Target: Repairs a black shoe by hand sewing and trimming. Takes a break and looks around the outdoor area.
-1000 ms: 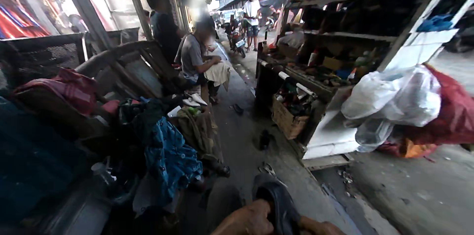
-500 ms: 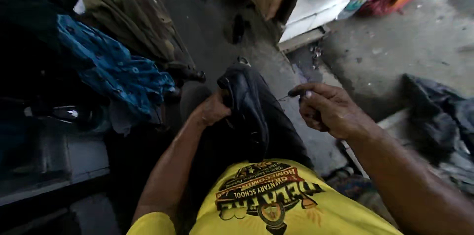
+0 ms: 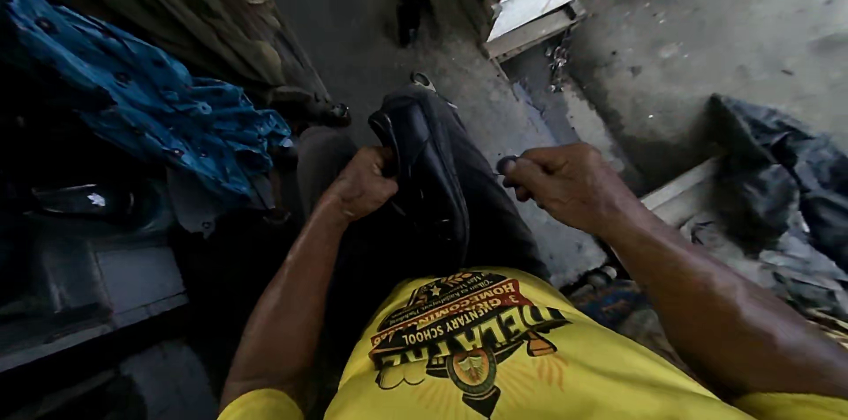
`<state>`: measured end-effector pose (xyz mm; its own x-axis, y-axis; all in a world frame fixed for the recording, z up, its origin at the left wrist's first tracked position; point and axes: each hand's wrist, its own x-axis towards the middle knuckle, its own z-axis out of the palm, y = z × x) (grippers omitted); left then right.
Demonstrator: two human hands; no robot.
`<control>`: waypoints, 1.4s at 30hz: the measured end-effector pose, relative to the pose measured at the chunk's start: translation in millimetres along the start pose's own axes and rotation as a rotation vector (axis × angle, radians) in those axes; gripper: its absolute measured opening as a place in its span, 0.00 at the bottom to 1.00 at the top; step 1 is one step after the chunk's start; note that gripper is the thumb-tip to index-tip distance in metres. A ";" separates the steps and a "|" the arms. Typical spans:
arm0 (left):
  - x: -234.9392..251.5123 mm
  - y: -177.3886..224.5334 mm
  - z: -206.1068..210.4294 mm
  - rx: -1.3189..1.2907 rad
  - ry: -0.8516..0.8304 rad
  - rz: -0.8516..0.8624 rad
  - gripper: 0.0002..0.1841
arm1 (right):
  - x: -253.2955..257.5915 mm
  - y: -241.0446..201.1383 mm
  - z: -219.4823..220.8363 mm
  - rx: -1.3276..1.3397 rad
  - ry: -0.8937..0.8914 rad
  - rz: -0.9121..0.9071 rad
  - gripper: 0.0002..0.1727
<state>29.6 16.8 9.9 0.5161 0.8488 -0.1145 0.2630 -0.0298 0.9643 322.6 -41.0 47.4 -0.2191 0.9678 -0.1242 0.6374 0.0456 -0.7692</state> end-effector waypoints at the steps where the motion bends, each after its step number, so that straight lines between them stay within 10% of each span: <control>1: 0.1 1.7 -0.1 0.057 0.001 0.028 0.06 | 1.9 0.9 5.6 -0.037 0.067 -0.025 0.18; 9: -3.0 12.2 1.4 0.121 0.064 -0.025 0.08 | 1.6 0.8 23.5 0.278 -0.282 -0.049 0.05; 15: -3.4 12.8 -1.5 0.191 0.047 -0.052 0.07 | -18.9 16.7 -53.5 0.978 -0.413 -0.180 0.10; 21: 0.2 16.1 -2.2 0.200 0.012 -0.068 0.08 | -14.7 37.8 -72.6 0.117 0.259 0.142 0.10; 26: 7.7 26.7 1.7 0.345 0.003 -0.204 0.09 | 5.1 -6.8 7.8 0.137 -0.037 0.030 0.30; 28: 6.9 24.5 -9.0 0.596 0.079 -0.178 0.03 | 16.8 -11.5 29.0 0.197 -0.154 0.032 0.24; 31: 1.4 9.4 -55.1 0.814 0.329 -0.238 0.25 | 22.6 -10.5 31.8 0.230 -0.239 0.028 0.16; 34: -10.4 -4.6 -79.1 0.425 0.566 -0.181 0.22 | 23.5 -11.3 30.3 0.275 -0.236 -0.005 0.17; 38: -11.7 8.2 -62.8 -0.753 0.354 0.160 0.26 | 30.1 -11.6 32.8 0.347 -0.241 -0.043 0.17; 42: 10.1 12.3 -64.8 -0.873 0.327 0.073 0.28 | 34.2 -9.4 38.6 0.431 -0.249 -0.063 0.18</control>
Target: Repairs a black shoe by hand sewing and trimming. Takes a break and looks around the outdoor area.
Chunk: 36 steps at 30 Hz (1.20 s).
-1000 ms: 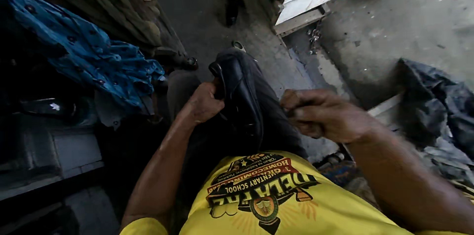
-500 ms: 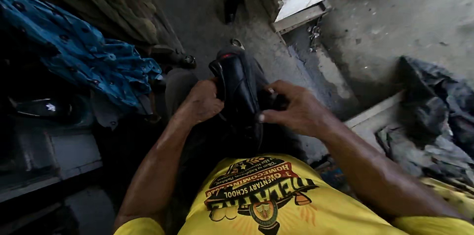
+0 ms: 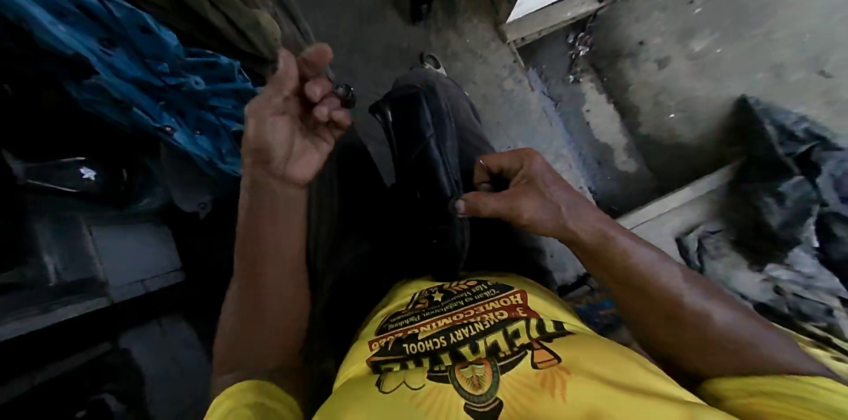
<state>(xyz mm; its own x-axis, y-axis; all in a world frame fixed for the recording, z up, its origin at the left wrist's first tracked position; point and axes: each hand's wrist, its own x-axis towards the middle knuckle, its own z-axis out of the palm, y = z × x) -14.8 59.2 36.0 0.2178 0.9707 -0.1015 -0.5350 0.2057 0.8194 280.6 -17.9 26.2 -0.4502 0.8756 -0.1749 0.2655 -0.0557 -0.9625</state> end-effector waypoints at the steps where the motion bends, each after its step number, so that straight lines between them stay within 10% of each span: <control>1: 10.3 -0.5 -4.3 0.035 0.061 -0.034 0.26 | 1.6 0.6 0.6 0.012 -0.003 0.005 0.19; 19: 53.8 -0.8 -47.4 0.141 0.374 -0.064 0.21 | 11.2 -0.3 10.8 -0.020 -0.128 0.041 0.11; 29: -58.3 -35.3 52.7 0.635 -0.112 -0.237 0.13 | -19.0 6.2 4.6 0.027 0.144 0.044 0.25; 36: -61.0 -42.9 66.5 0.513 -0.053 -0.228 0.15 | -46.2 26.1 -2.7 -0.305 0.267 -0.142 0.26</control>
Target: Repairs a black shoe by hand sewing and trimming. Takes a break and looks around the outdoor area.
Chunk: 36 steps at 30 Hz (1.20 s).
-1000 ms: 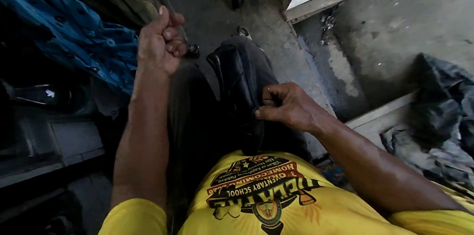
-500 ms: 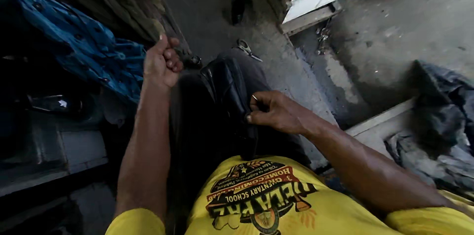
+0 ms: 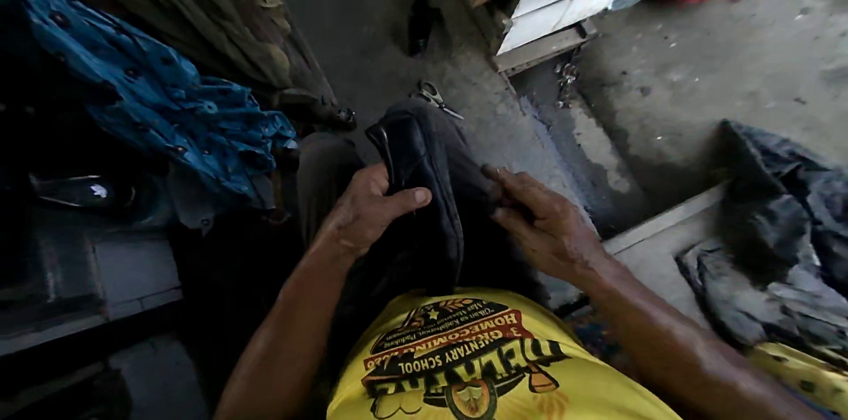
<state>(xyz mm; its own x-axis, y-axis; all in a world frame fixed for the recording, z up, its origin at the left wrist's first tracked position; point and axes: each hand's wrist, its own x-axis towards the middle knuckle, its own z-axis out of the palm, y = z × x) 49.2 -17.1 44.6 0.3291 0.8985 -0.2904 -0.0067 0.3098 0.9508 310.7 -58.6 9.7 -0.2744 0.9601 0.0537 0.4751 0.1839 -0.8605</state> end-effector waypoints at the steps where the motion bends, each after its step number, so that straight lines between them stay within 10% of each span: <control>1: -1.8 1.7 0.4 0.011 0.012 -0.024 0.13 | 1.5 -4.8 -4.8 -0.052 -0.020 -0.016 0.27; 36: 9.1 -11.7 -9.2 -0.003 -0.110 0.049 0.08 | 54.0 -55.1 -36.4 -0.491 -0.331 -0.305 0.17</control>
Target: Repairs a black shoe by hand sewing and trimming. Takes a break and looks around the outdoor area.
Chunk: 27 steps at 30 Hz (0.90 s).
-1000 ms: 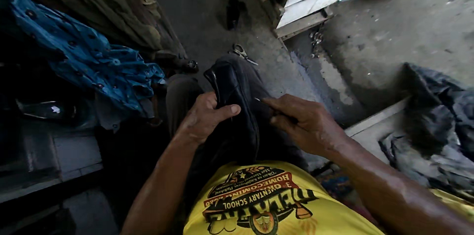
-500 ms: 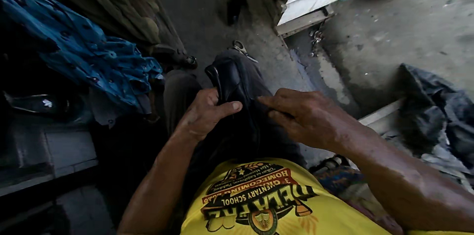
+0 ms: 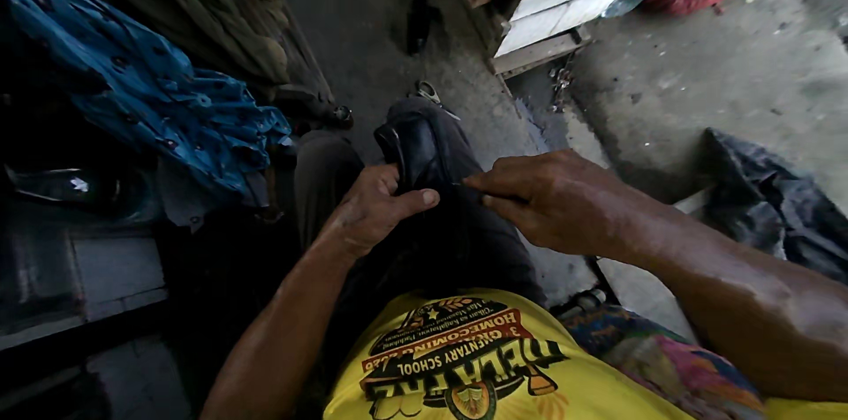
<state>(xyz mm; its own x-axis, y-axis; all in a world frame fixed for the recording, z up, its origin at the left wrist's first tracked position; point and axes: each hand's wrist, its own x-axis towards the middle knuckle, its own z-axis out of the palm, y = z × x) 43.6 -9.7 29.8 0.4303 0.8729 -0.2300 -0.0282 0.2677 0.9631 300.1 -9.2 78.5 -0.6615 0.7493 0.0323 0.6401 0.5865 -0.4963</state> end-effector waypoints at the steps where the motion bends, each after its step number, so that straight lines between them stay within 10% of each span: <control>1: 0.2 0.5 0.5 0.012 -0.008 0.005 0.08 | 0.8 -0.3 -2.8 -0.025 -0.021 -0.010 0.17; 27: 3.9 2.6 -2.1 0.042 -0.022 0.028 0.07 | 36.3 -0.7 0.6 -0.048 -0.222 -0.004 0.10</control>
<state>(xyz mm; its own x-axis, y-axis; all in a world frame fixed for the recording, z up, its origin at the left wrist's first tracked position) 43.4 -4.7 31.1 0.4499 0.8703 -0.2004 -0.0025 0.2256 0.9742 275.4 17.4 79.5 -0.7304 0.6639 -0.1603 0.6517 0.6072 -0.4546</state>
